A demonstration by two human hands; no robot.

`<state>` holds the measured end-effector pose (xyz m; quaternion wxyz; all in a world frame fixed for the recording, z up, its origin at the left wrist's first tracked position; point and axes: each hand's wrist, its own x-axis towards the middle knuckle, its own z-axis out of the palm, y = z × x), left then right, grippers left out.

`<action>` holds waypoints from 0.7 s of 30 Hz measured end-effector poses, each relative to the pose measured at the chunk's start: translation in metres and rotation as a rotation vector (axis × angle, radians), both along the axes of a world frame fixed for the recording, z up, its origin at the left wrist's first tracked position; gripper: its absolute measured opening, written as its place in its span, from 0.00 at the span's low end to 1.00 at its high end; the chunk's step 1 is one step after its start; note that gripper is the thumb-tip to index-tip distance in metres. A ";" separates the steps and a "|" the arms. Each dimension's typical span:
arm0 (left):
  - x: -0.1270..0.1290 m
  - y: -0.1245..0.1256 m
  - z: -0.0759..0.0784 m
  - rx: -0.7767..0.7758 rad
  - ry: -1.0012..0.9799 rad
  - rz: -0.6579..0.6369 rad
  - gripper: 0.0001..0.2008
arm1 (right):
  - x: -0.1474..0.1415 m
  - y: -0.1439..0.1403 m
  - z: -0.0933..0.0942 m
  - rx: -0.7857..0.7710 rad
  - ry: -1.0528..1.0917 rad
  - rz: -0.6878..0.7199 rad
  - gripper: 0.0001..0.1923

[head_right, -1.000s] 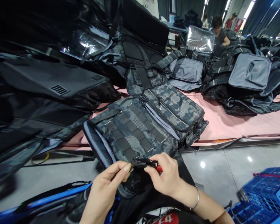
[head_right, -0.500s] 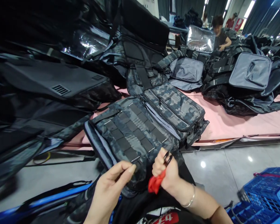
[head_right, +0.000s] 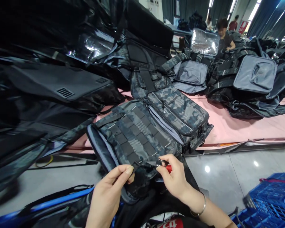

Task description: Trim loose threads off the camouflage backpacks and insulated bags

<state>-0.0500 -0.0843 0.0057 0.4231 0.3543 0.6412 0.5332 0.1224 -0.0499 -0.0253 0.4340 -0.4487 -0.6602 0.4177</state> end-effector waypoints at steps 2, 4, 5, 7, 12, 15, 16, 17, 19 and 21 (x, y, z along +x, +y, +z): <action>-0.001 0.000 0.001 0.016 -0.034 -0.010 0.15 | -0.001 -0.001 0.001 0.076 -0.083 -0.021 0.07; -0.001 0.001 0.002 0.026 -0.057 -0.025 0.15 | -0.002 -0.001 0.004 0.151 -0.140 -0.022 0.07; -0.001 0.001 0.003 0.026 -0.060 -0.031 0.15 | -0.003 -0.001 0.005 0.180 -0.155 -0.011 0.07; -0.001 0.001 0.004 0.021 -0.054 -0.036 0.15 | -0.004 -0.001 0.007 0.221 -0.171 0.020 0.08; -0.001 0.001 0.003 0.019 -0.053 -0.040 0.14 | -0.006 -0.002 0.007 0.279 -0.162 0.056 0.09; 0.000 0.001 0.001 0.023 -0.043 -0.043 0.14 | -0.007 -0.001 0.009 0.297 -0.161 0.064 0.09; 0.000 0.001 0.000 0.025 -0.037 -0.045 0.14 | -0.007 -0.001 0.010 0.306 -0.165 0.063 0.09; 0.001 0.001 0.000 0.027 -0.030 -0.045 0.14 | -0.007 0.000 0.011 0.316 -0.171 0.061 0.09; 0.002 0.000 -0.001 0.029 -0.010 -0.047 0.13 | -0.008 0.000 0.014 0.339 -0.189 0.060 0.09; 0.002 0.000 -0.003 0.028 0.007 -0.046 0.13 | -0.009 0.000 0.015 0.360 -0.205 0.063 0.09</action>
